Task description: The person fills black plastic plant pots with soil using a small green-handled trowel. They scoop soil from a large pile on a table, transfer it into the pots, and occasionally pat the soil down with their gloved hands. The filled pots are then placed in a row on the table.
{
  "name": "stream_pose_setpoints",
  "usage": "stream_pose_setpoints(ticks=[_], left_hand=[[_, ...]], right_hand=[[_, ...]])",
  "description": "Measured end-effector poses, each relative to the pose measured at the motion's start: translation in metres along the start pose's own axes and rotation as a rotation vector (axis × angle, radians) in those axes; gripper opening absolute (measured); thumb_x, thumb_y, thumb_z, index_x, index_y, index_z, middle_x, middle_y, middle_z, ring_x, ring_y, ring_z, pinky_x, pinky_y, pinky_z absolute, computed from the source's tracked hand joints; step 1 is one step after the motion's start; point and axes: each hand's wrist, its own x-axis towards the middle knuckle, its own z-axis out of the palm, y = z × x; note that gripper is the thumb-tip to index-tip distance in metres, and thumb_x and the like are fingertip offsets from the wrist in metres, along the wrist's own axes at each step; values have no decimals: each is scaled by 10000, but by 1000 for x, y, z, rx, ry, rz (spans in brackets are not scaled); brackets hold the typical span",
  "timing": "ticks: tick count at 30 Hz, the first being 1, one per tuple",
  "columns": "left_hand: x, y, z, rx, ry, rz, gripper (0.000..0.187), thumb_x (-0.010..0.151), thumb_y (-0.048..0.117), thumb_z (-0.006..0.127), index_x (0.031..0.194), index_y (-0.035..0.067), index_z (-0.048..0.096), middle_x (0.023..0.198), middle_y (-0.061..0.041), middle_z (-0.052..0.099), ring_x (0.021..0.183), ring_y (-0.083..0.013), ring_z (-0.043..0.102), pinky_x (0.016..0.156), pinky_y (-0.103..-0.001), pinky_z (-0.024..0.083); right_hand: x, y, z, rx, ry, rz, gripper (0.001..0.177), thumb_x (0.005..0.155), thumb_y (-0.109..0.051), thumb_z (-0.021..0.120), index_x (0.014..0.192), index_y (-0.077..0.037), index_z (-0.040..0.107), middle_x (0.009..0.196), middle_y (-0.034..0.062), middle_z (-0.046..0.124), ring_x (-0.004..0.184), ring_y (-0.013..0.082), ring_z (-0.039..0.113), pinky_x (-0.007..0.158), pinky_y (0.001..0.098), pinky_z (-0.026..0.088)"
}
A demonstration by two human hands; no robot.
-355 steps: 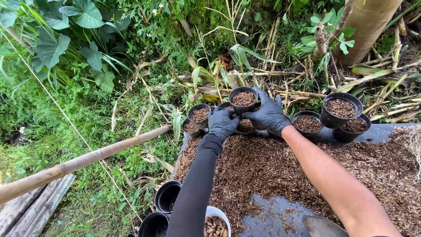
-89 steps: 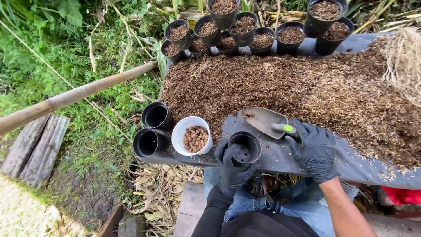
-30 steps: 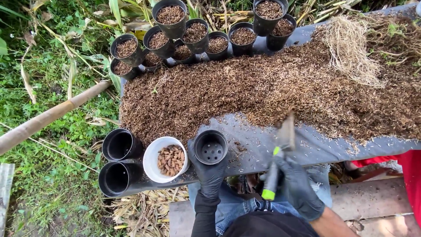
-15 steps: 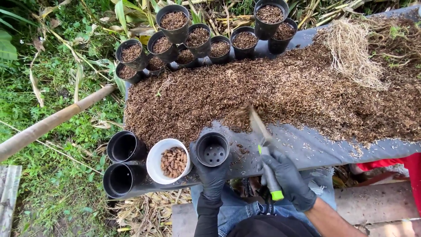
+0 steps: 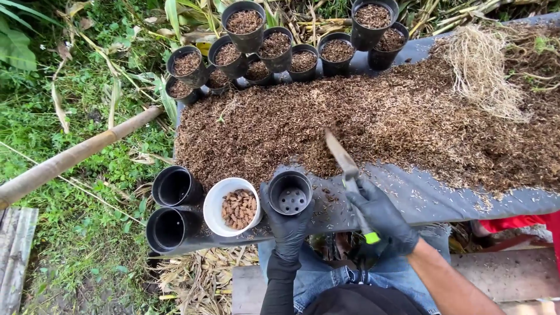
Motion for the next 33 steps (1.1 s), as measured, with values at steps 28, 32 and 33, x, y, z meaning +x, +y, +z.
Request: stream_pose_setpoints(ticks=[28,32,33], left_hand=[[-2,-12,-5,-169,67,30,1244,587,-42,968,1595,27,243,1389,-278,593,1281,-415,604,1100,-546,468],[-4,-16,-5,-241,40,39,1237,610,-67,947,1603,30,215,1398,-275,585,1284,-408,600,1106,-551,462],[-3,-17,-5,-240,41,40,1237,610,-67,947,1603,30,215,1398,-275,585,1284,-408,600,1106,-551,462]], right_hand=[[13,-64,-19,-1261,-252,-57,503,942,-549,499,1274,-204,654,998,216,789,1049,435,721,973,547,532],[23,-51,-51,-1209,-184,-8,471,913,-516,545,1258,-228,684,795,189,801,789,319,826,940,485,568],[27,-48,-55,-1209,-185,-9,471,913,-516,545,1258,-228,684,795,189,801,789,319,826,940,485,568]])
